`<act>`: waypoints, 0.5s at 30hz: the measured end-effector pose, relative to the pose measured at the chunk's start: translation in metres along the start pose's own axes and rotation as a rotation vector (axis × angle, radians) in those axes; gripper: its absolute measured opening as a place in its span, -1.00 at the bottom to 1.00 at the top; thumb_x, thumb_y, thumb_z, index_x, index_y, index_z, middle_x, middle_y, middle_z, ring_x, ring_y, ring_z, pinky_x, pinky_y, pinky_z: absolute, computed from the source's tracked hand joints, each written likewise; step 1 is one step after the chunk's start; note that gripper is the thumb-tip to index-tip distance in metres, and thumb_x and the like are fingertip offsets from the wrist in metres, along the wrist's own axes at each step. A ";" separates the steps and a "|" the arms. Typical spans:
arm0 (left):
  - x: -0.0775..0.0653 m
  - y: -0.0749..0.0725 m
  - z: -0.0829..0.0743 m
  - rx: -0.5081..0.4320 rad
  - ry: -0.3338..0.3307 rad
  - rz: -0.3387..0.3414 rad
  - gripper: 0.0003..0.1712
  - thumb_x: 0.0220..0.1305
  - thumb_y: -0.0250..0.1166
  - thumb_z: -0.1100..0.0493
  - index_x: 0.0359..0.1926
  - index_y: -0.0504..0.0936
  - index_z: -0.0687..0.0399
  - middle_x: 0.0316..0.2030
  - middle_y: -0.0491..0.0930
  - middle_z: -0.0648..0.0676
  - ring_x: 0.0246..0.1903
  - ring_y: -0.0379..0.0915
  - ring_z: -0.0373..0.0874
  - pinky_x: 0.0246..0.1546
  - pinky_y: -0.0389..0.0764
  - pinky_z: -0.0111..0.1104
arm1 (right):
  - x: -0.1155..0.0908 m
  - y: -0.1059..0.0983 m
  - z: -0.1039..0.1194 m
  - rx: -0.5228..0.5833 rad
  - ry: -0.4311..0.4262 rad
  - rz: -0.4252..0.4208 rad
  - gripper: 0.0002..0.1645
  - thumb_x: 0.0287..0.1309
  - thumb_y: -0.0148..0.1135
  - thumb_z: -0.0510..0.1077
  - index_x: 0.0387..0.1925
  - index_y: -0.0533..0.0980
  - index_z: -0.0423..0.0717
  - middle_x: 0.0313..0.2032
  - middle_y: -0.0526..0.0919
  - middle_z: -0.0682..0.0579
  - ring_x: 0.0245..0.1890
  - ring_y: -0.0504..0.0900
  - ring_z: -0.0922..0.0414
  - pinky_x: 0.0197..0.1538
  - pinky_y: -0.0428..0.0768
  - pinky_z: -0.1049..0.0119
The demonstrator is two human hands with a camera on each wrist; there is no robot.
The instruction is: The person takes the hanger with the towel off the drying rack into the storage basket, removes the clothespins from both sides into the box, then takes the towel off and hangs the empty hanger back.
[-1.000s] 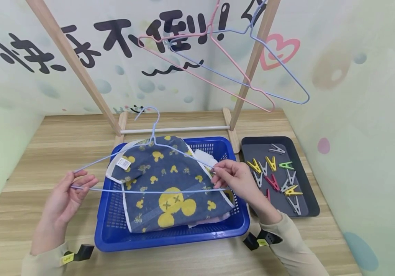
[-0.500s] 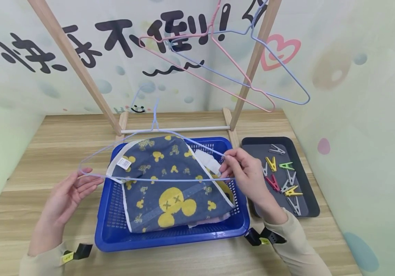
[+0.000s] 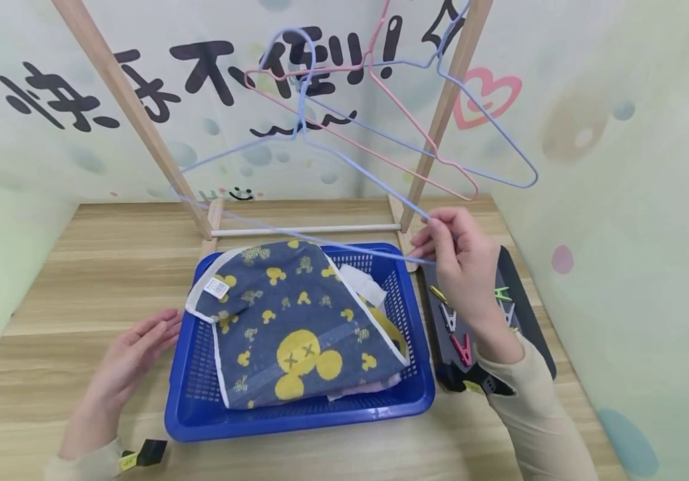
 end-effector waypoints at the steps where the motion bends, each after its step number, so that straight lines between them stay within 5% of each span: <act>1: 0.000 0.001 0.003 0.014 -0.014 -0.004 -0.76 0.39 0.03 0.34 -0.10 0.57 -0.03 -0.15 0.64 -0.11 -0.12 0.57 -0.28 -0.07 0.55 -0.49 | 0.006 0.000 0.001 -0.003 -0.002 -0.017 -0.84 0.29 -0.05 -0.42 -0.34 0.42 -0.52 -0.53 0.62 0.15 -0.62 0.61 0.29 -0.50 0.60 0.51; 9: 0.000 0.004 0.018 0.084 -0.095 -0.028 -0.68 0.40 0.04 0.29 -0.20 0.62 -0.26 -0.22 0.63 -0.19 -0.23 0.54 -0.37 -0.18 0.57 -0.53 | 0.045 0.012 0.006 0.022 -0.044 -0.120 -0.83 0.30 -0.02 -0.37 -0.34 0.46 -0.44 -0.57 0.60 0.15 -0.65 0.59 0.28 -0.52 0.59 0.50; 15: -0.002 0.007 0.023 0.087 -0.114 -0.023 -0.73 0.44 -0.01 0.19 -0.21 0.61 -0.24 -0.27 0.62 -0.15 -0.25 0.53 -0.35 -0.22 0.58 -0.51 | 0.068 0.026 0.012 0.036 -0.099 -0.173 -0.81 0.31 0.01 -0.32 -0.36 0.47 -0.39 -0.59 0.60 0.16 -0.66 0.59 0.26 -0.52 0.59 0.47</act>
Point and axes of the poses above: each hand's wrist, its own x-axis towards the middle knuckle, its own y-axis out of the palm, z = x × y, the point moved 6 cm from there along x, towards the middle knuckle
